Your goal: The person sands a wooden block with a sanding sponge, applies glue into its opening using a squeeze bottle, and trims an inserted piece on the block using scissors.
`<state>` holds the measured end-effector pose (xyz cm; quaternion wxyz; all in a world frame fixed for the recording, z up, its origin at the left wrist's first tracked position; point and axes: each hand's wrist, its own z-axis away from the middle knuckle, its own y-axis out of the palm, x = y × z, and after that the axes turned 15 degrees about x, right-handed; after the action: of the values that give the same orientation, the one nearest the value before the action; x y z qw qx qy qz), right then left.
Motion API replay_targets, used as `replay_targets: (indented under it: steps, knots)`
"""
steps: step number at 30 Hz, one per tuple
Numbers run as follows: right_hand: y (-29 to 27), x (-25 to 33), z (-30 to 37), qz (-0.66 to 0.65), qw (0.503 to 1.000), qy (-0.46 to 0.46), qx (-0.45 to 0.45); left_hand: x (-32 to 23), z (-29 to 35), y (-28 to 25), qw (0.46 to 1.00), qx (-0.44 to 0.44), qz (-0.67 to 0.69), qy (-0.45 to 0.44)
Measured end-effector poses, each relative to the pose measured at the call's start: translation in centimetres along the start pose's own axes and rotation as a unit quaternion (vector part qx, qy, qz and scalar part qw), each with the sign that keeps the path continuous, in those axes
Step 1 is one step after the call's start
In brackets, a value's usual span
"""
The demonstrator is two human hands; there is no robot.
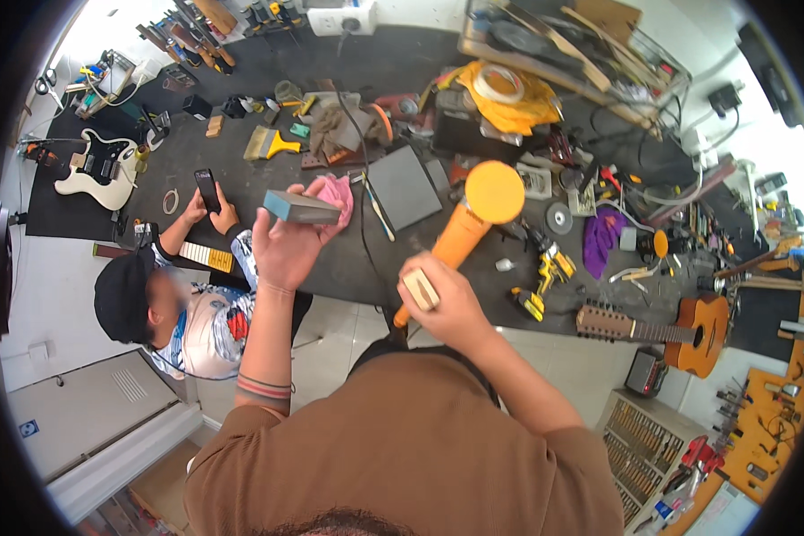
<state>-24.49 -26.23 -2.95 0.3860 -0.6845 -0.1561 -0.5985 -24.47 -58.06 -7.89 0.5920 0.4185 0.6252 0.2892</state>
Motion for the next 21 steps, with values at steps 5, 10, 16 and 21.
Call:
replay_targets:
  steps: [5, 10, 16, 21]
  knots:
    - [-2.8, 1.0, 1.8, 0.015, 0.999, -0.044, 0.012, 3.7, 0.0, 12.0, 0.904, 0.033, -0.422, 0.063]
    - [-6.3, -0.2, 6.1, 0.019, 0.994, -0.110, 0.011, 10.0, 0.7, 22.9, 0.610, 0.166, -0.758, 0.162]
    - [-9.8, -2.6, 12.1, 0.008, 0.985, -0.171, 0.019, 16.5, 1.1, 27.4, 0.520, 0.140, -0.831, 0.140]
    - [-12.7, -3.6, 16.1, -0.032, 0.981, -0.184, 0.061, 21.1, 1.8, 31.3, 0.499, 0.189, -0.838, 0.115]
